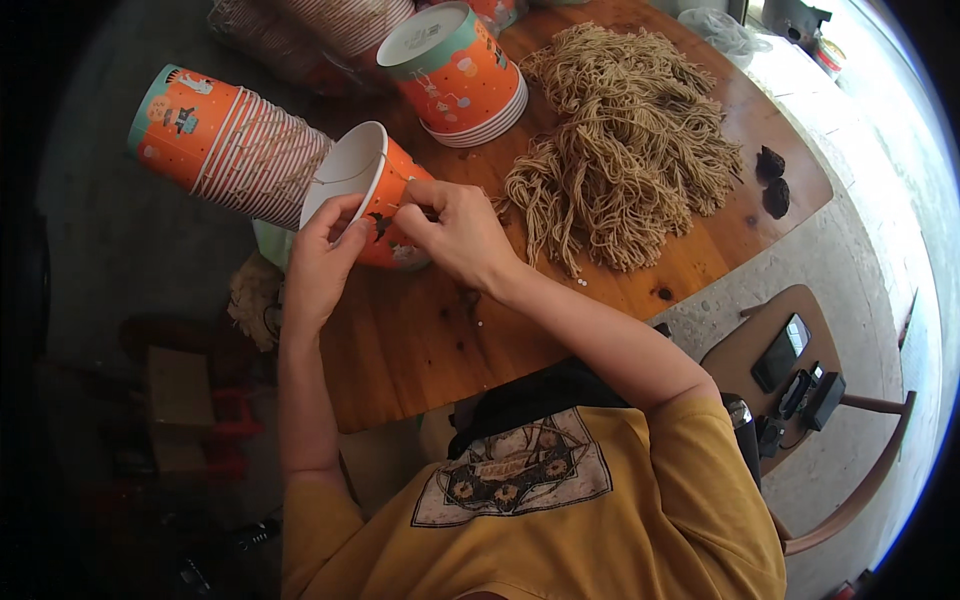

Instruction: Tying strings to paper bowls to create handles.

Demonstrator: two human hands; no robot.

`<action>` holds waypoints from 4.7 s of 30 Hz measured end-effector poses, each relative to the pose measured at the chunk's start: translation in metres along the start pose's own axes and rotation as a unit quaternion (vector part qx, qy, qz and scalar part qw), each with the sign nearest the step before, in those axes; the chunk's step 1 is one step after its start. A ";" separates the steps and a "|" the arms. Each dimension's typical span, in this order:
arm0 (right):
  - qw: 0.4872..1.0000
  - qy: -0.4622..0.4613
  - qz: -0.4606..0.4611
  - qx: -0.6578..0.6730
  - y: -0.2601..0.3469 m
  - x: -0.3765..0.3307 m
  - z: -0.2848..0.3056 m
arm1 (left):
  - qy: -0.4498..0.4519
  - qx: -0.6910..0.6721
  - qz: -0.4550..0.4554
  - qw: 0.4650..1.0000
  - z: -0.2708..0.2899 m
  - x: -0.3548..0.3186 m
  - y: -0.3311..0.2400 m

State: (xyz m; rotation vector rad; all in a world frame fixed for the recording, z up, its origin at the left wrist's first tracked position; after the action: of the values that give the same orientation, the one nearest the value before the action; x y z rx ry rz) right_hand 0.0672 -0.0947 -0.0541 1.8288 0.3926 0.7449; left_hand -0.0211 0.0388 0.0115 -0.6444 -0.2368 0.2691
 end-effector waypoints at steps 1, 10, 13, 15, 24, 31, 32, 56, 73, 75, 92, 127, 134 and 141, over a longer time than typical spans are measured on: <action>0.999 -0.012 0.015 0.040 0.002 0.000 0.001 | 0.000 0.000 0.001 1.000 0.002 -0.001 -0.004; 0.993 -0.024 0.106 -0.045 0.014 -0.004 -0.012 | 0.019 -0.091 0.004 0.996 0.006 -0.012 -0.011; 0.995 -0.028 0.078 -0.052 0.014 -0.005 -0.016 | 0.021 -0.083 0.006 0.996 0.006 -0.015 -0.011; 0.994 -0.031 0.082 -0.057 0.013 -0.005 -0.017 | 0.019 -0.083 0.005 0.996 0.004 -0.016 -0.011; 0.993 -0.045 0.083 -0.066 0.011 -0.007 -0.018 | 0.030 -0.112 -0.003 0.993 0.003 -0.018 -0.015; 0.994 -0.053 0.074 -0.067 0.011 -0.008 -0.016 | 0.028 -0.097 0.000 0.995 0.000 -0.018 -0.016; 0.994 -0.053 0.074 -0.066 0.011 -0.008 -0.016 | 0.029 -0.094 -0.003 0.995 0.000 -0.018 -0.016; 0.993 0.067 -0.032 -0.090 0.005 0.001 0.021 | 0.108 0.007 -0.083 0.991 -0.027 0.032 -0.001; 0.926 0.283 0.082 -0.235 0.083 0.061 0.044 | 0.109 -0.395 0.081 0.909 -0.033 0.057 -0.002; 0.898 0.309 0.171 -0.264 0.085 0.070 0.037 | 0.126 -0.415 0.077 0.898 -0.037 0.059 -0.005; 0.890 0.261 0.204 -0.314 0.053 0.093 0.042 | 0.248 -0.454 0.050 0.854 -0.034 0.056 0.001; 0.892 0.130 0.284 -0.326 0.070 0.036 0.044 | 0.234 -0.432 0.099 0.866 -0.030 0.061 -0.005; 0.814 0.248 0.274 -0.449 0.070 0.052 0.044 | 0.202 -0.397 0.086 0.891 -0.027 0.056 -0.016; 0.816 0.260 0.321 -0.404 0.078 0.053 0.049 | 0.187 -0.350 0.068 0.915 -0.024 0.050 -0.016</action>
State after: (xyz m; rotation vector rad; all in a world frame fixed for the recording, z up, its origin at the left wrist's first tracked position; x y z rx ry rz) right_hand 0.1332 -0.1279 0.0226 0.8851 -0.2305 1.6037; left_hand 0.0355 0.0289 0.0090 -1.4110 0.0949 0.1833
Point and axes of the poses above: each hand's wrist, its own x-axis towards the middle knuckle, its own z-axis out of the back of the hand, y = z × x, the point moved 2 cm from there along x, towards the middle knuckle, and after that the axes turned 13 degrees about x, right-handed, at the moved point
